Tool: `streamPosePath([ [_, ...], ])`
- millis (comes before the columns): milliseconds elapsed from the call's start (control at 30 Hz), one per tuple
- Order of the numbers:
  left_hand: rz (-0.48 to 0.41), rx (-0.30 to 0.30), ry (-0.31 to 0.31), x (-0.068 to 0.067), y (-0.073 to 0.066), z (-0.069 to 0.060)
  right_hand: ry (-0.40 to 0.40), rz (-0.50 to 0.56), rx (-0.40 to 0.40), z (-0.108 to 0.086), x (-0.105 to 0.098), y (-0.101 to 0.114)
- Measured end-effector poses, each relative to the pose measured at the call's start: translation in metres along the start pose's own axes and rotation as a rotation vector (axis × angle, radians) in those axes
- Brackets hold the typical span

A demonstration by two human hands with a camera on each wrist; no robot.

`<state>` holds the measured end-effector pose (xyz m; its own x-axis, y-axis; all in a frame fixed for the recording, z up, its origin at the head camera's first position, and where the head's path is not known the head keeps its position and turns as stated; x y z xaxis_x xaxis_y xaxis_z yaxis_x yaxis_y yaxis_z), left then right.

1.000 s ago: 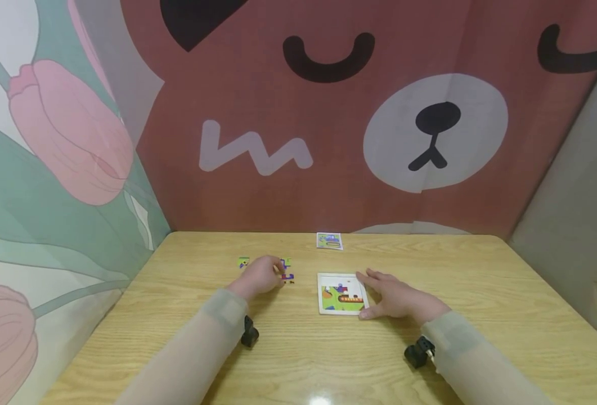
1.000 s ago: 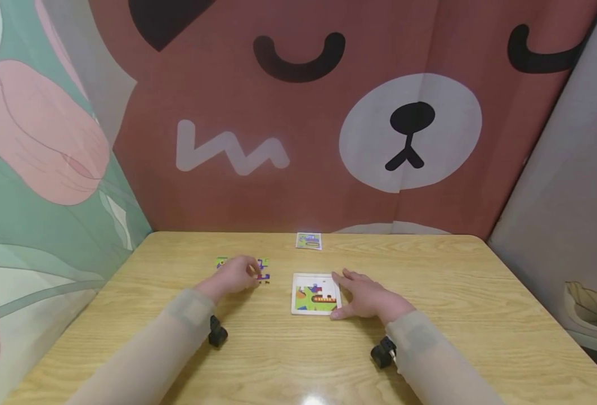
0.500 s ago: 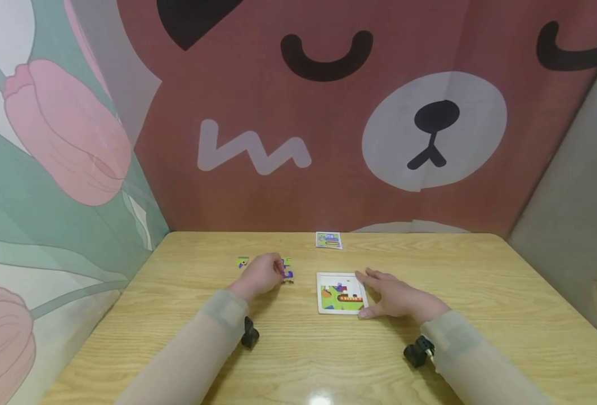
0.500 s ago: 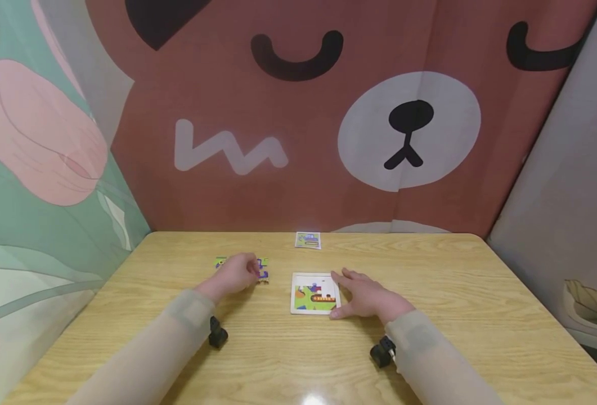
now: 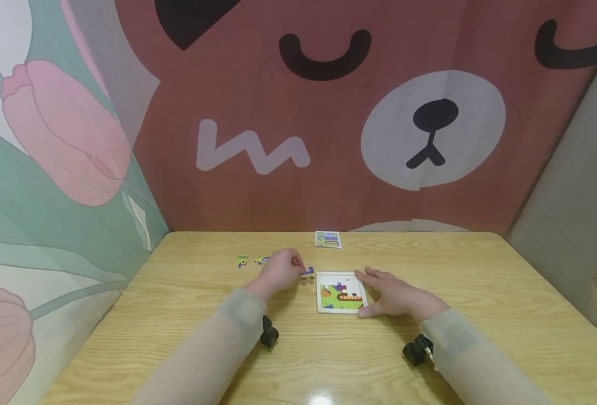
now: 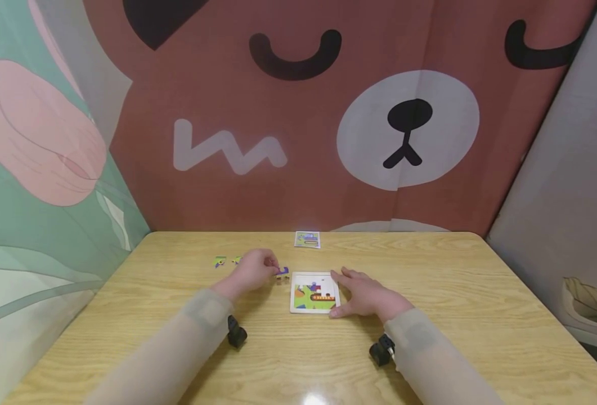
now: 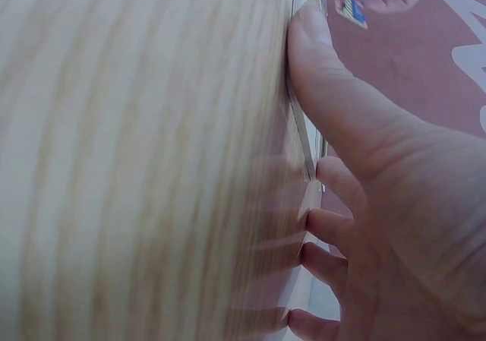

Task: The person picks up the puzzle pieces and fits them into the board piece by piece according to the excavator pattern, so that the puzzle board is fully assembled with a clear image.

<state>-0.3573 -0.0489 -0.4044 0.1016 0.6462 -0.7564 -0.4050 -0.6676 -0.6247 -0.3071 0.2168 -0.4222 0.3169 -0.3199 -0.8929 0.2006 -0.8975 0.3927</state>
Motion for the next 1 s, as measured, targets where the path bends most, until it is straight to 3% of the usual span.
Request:
streamPosePath([
  [167, -0.05, 0.021, 0.022, 0.017, -0.021, 0.01, 0.005, 0.0, 0.004, 0.0, 0.0, 0.002],
  [467, -0.173, -0.013, 0.11, 0.05, -0.054, 0.019, -0.007, 0.004, -0.019, 0.0, 0.0, 0.001],
  [700, -0.122, 0.037, 0.137, 0.065, -0.062, 0.019, -0.013, 0.02, -0.033, -0.002, -0.001, 0.001],
  [833, -0.11, 0.069, 0.136, 0.067, -0.065, 0.016, -0.018, 0.018, -0.038, -0.001, -0.001, 0.0],
  [1000, -0.09, 0.065, 0.141, 0.069, -0.066, 0.016, -0.017, 0.011, -0.034, -0.001, -0.001, 0.0],
])
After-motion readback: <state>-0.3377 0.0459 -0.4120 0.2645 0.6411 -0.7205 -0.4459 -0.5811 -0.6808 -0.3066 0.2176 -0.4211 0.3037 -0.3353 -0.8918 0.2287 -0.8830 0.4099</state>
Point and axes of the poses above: each hand's wrist, its own z-axis towards the middle knuckle, its own x-axis out of the palm, y = z × x, the point moved 3 cm from there along z, towards the middle knuckle, and after that the axes turned 8 degrees about x, right-handed, at the moved point
